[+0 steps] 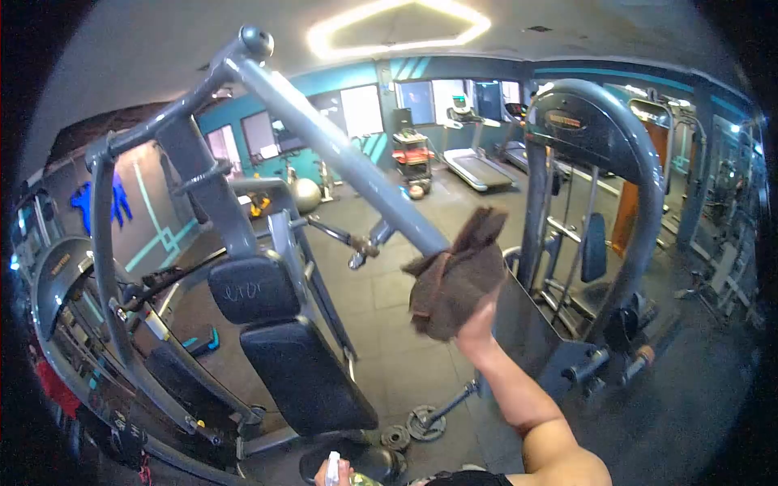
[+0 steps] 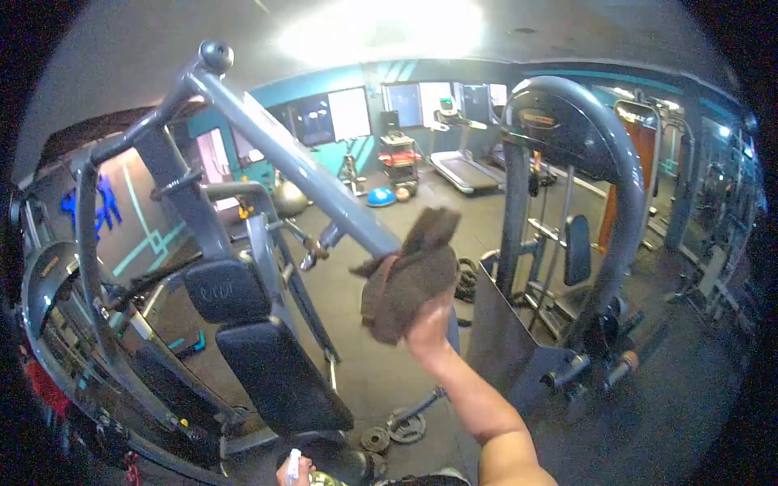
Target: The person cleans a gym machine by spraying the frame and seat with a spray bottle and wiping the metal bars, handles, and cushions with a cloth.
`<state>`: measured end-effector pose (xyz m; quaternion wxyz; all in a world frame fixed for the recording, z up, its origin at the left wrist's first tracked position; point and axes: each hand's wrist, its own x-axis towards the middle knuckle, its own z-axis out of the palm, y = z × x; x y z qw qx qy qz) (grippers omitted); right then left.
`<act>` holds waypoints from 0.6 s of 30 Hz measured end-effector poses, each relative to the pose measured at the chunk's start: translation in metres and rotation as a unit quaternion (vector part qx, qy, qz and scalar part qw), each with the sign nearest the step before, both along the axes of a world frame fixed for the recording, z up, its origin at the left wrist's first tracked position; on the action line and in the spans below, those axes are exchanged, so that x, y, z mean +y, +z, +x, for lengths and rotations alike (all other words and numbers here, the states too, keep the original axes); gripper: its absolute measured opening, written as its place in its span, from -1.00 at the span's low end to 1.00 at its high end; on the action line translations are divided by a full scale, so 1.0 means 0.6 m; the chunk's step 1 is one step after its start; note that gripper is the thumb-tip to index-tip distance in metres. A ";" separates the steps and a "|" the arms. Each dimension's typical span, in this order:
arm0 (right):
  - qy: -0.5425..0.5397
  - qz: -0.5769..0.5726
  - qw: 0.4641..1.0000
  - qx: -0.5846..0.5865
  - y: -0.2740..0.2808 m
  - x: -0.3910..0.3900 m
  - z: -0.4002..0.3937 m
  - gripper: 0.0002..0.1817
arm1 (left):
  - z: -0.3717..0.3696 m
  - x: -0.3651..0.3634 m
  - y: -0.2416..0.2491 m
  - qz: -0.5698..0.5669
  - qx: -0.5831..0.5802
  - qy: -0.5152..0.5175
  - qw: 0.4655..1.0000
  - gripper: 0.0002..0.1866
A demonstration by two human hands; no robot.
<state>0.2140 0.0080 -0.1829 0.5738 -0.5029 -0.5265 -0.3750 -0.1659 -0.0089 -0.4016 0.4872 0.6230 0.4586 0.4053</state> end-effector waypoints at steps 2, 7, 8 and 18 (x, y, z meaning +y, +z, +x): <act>0.010 -0.088 0.996 -0.019 0.039 -0.031 0.005 -0.53 | 0.016 -0.013 0.038 0.039 0.083 0.020 0.996 -0.55; 0.088 -0.211 0.973 -0.027 0.191 0.078 0.018 -0.65 | 0.075 -0.030 0.058 0.004 0.114 0.100 0.988 -0.47; 0.116 -0.177 0.976 -0.046 0.233 0.126 0.013 -0.63 | 0.087 -0.034 0.062 -0.010 0.127 0.111 0.986 -0.46; 0.390 -0.165 0.906 -0.007 0.400 0.287 -0.010 -0.27 | 0.241 -0.113 0.117 0.021 -0.012 0.181 0.983 -0.73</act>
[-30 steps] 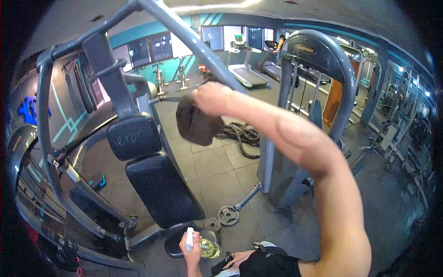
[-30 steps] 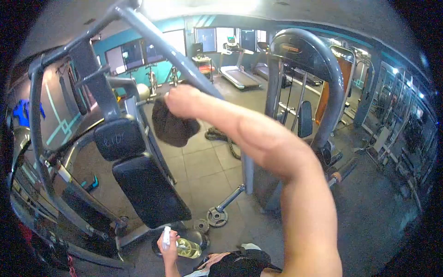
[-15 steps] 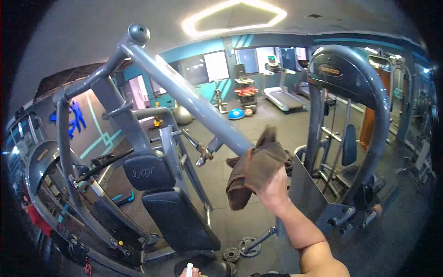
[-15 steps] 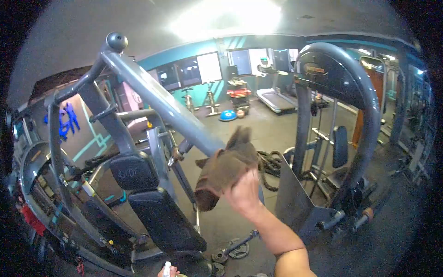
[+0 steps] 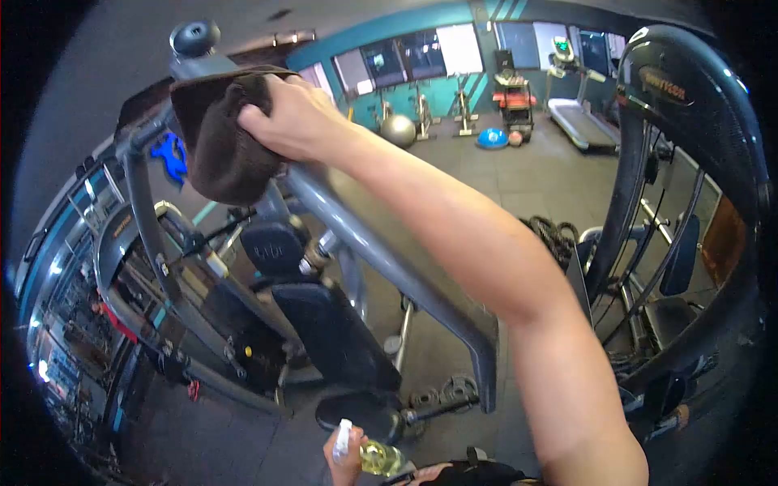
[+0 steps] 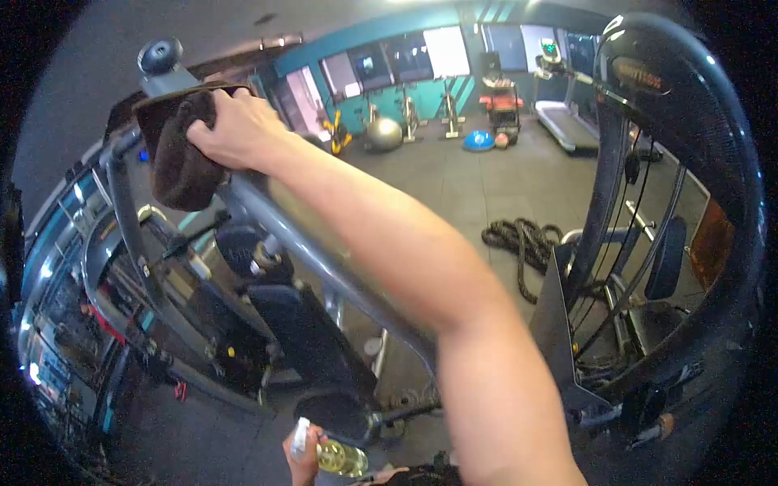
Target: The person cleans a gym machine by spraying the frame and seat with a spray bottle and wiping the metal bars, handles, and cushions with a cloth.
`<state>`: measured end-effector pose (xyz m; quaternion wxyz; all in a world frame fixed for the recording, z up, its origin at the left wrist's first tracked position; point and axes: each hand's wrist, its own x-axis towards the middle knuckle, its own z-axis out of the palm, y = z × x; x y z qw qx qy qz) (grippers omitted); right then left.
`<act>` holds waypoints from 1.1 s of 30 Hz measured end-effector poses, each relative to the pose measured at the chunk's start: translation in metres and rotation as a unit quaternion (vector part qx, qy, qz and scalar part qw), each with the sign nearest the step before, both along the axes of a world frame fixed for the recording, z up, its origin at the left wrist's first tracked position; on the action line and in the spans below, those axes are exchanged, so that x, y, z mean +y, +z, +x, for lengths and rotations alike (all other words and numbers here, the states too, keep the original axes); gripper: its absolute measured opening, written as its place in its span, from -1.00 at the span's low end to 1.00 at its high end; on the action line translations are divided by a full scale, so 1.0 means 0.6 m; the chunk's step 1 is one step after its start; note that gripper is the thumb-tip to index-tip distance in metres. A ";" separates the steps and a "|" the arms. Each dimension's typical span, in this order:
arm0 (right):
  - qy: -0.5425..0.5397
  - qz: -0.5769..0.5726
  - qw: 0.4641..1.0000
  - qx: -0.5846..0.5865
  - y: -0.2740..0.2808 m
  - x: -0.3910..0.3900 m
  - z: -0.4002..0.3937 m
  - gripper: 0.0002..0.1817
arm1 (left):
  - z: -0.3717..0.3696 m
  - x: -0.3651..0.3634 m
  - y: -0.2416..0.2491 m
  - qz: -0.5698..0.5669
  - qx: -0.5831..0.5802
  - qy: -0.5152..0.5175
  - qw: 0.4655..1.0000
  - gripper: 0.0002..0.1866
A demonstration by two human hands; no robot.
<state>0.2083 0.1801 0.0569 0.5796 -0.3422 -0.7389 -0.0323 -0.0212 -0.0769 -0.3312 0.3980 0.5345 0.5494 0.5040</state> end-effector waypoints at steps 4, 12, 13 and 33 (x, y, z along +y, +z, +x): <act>0.017 0.045 0.999 -0.007 -0.218 -0.124 0.110 -0.40 | 0.029 -0.005 0.055 0.058 0.096 -0.087 0.990 -0.73; 0.170 -0.146 0.915 0.337 -0.631 -0.314 0.208 -0.33 | 0.144 0.014 0.241 0.194 0.134 -0.190 0.953 -0.71; 0.225 -0.184 0.855 0.430 -0.702 -0.326 0.197 -0.39 | 0.158 0.020 0.262 0.199 0.140 -0.192 0.951 -0.72; 0.187 -0.339 0.881 0.273 -0.676 -0.416 0.238 -0.55 | 0.178 0.128 0.443 0.283 0.181 -0.076 0.939 -0.65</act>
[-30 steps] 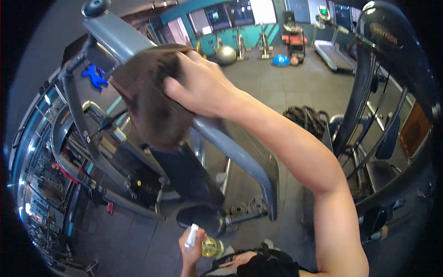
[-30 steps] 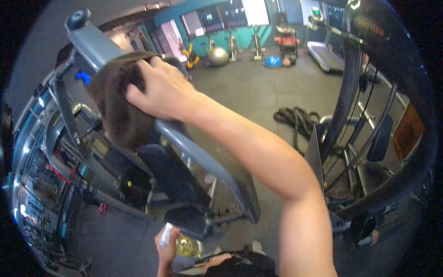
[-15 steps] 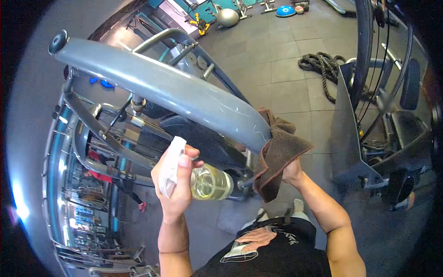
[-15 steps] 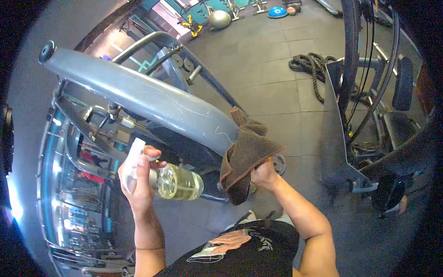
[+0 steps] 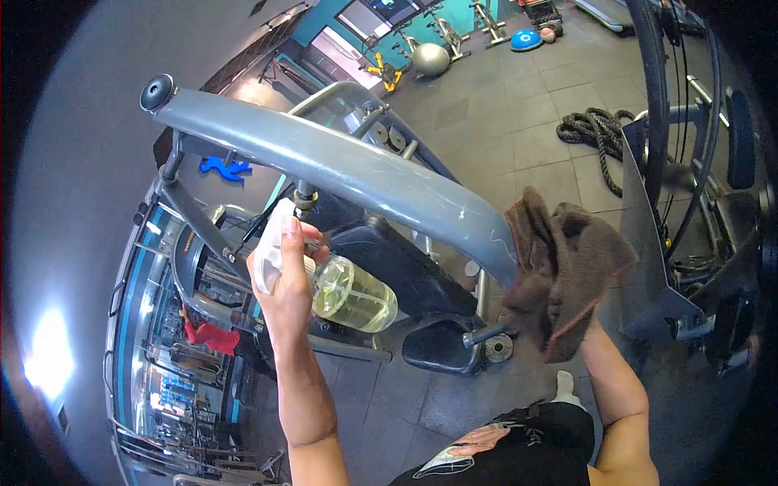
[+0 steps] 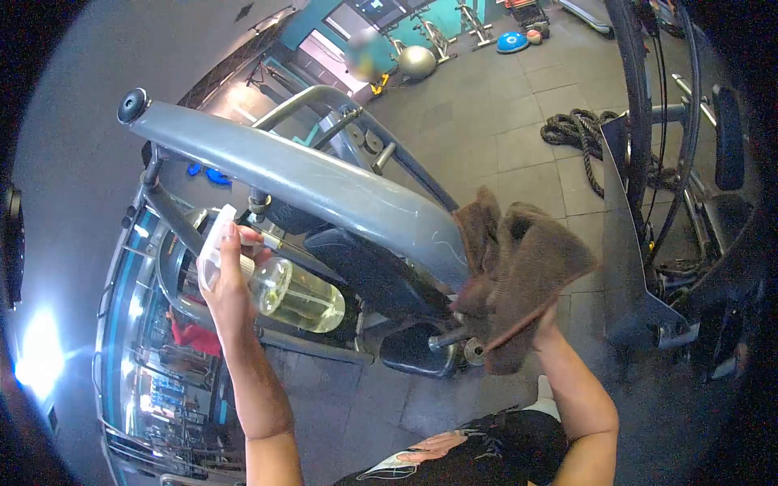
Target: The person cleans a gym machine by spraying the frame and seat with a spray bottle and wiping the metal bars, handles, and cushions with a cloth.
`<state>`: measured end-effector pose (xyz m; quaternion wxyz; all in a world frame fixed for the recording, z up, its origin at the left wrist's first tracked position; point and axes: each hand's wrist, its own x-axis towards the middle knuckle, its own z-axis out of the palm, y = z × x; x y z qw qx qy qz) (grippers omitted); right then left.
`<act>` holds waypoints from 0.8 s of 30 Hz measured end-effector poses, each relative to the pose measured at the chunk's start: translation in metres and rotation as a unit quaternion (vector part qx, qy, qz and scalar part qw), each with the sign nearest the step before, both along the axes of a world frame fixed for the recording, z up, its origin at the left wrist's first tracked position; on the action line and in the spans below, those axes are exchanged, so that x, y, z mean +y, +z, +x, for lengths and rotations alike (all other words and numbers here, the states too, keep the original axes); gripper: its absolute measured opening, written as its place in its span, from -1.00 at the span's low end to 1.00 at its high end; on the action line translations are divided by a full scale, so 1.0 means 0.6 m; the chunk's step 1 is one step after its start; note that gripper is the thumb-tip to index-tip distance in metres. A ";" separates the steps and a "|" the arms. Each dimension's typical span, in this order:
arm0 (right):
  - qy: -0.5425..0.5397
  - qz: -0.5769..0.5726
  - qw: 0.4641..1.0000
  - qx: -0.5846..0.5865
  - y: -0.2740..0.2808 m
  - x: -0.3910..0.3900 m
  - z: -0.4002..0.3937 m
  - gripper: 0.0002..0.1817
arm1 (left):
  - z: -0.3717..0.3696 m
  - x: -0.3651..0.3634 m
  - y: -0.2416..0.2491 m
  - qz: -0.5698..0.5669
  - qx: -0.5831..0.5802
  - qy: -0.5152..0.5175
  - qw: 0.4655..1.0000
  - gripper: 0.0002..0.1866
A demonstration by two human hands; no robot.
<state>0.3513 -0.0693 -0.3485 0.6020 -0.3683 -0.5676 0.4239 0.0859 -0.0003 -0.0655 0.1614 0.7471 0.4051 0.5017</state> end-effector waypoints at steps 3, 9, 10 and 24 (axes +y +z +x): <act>-0.011 -0.070 0.996 -0.059 0.007 -0.044 0.012 -0.54 | -0.001 -0.007 0.010 0.007 0.004 0.036 0.999 -0.65; -0.086 -0.153 0.984 -0.024 -0.020 -0.149 0.018 -0.51 | -0.028 -0.011 -0.025 -0.043 0.006 -0.027 0.999 -0.71; -0.099 -0.160 0.982 -0.014 -0.023 -0.159 0.021 -0.51 | -0.021 -0.020 -0.037 -0.054 -0.012 -0.035 0.998 -0.72; -0.103 -0.143 0.979 0.098 -0.030 -0.068 0.153 -0.46 | 0.073 -0.112 -0.199 -0.049 0.068 0.018 0.996 -0.71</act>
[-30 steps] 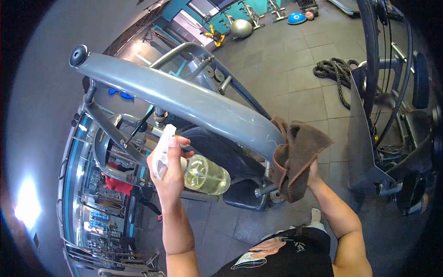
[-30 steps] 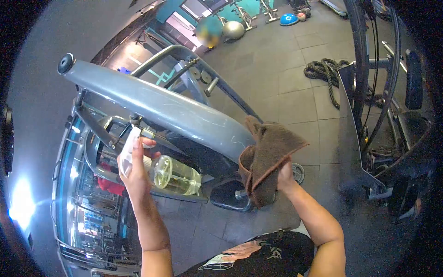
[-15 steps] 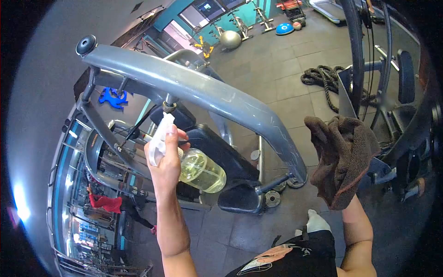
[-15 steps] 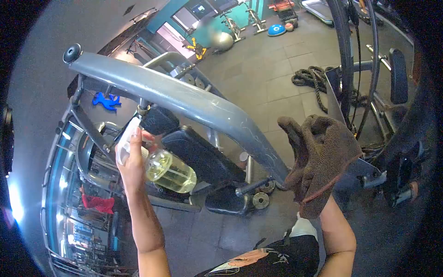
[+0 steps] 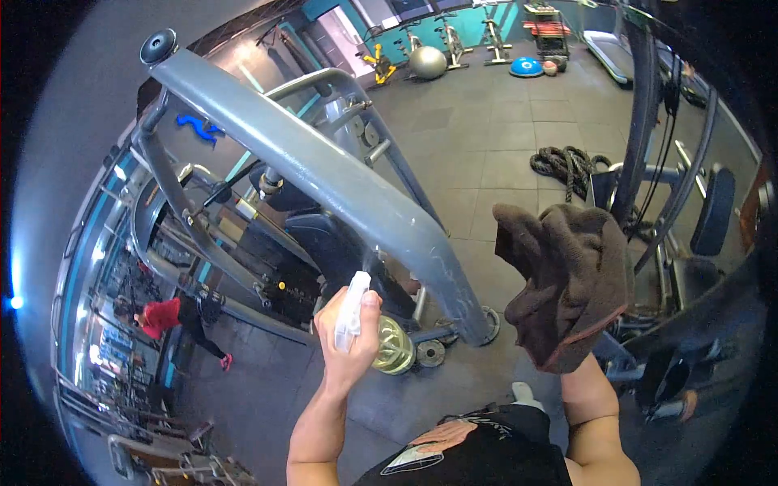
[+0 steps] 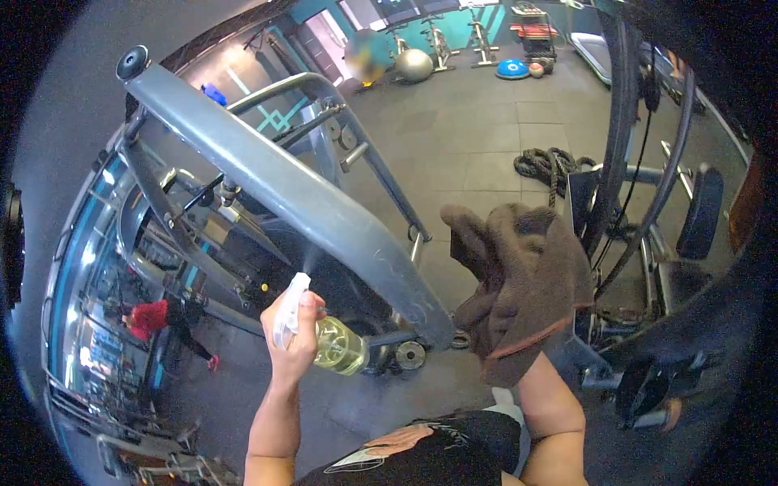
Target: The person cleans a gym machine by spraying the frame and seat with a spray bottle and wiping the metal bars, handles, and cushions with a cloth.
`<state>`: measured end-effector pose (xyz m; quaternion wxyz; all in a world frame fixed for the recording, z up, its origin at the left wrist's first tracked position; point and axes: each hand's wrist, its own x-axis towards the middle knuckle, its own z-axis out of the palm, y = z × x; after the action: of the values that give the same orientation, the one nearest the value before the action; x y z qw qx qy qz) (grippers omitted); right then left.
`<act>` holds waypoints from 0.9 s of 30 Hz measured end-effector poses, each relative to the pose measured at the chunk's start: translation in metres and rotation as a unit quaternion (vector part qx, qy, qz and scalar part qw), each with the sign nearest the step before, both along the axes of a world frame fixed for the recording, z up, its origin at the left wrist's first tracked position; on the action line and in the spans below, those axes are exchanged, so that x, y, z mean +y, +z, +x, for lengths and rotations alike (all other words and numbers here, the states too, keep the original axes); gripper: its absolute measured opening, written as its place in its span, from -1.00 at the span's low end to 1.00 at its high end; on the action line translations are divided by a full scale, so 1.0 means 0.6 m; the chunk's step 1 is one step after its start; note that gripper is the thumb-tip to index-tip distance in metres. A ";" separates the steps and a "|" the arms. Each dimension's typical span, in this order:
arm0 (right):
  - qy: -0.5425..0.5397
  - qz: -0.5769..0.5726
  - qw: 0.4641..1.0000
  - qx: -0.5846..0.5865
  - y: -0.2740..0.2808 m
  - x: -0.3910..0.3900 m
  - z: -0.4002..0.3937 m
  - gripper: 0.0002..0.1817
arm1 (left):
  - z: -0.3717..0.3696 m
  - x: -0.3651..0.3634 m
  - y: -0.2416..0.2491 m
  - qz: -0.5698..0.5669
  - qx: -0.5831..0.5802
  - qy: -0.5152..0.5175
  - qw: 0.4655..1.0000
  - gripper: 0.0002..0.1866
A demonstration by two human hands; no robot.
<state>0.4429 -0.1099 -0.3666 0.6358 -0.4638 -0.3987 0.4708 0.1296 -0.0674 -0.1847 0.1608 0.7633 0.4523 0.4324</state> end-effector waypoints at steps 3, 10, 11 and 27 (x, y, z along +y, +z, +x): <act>0.029 0.006 0.999 0.029 -0.006 0.034 0.008 -0.45 | 0.049 -0.025 0.006 -0.003 -0.013 0.061 0.998 -0.74; 0.080 0.053 0.994 0.058 0.006 0.108 -0.045 -0.42 | 0.094 -0.055 -0.008 0.025 0.023 0.084 0.996 -0.74; 0.081 0.073 0.993 0.049 0.014 0.119 -0.057 -0.41 | 0.095 -0.063 -0.012 0.016 0.013 0.095 0.995 -0.75; -0.100 0.376 0.726 -0.567 0.445 0.288 -0.325 -0.33 | -0.030 -0.263 -0.295 -0.239 -0.253 0.366 0.863 -0.68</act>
<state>0.2480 0.0627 -0.0994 0.4574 -0.4046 -0.7804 -0.1343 0.1116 -0.2254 -0.3620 0.2780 0.3453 0.7323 0.5169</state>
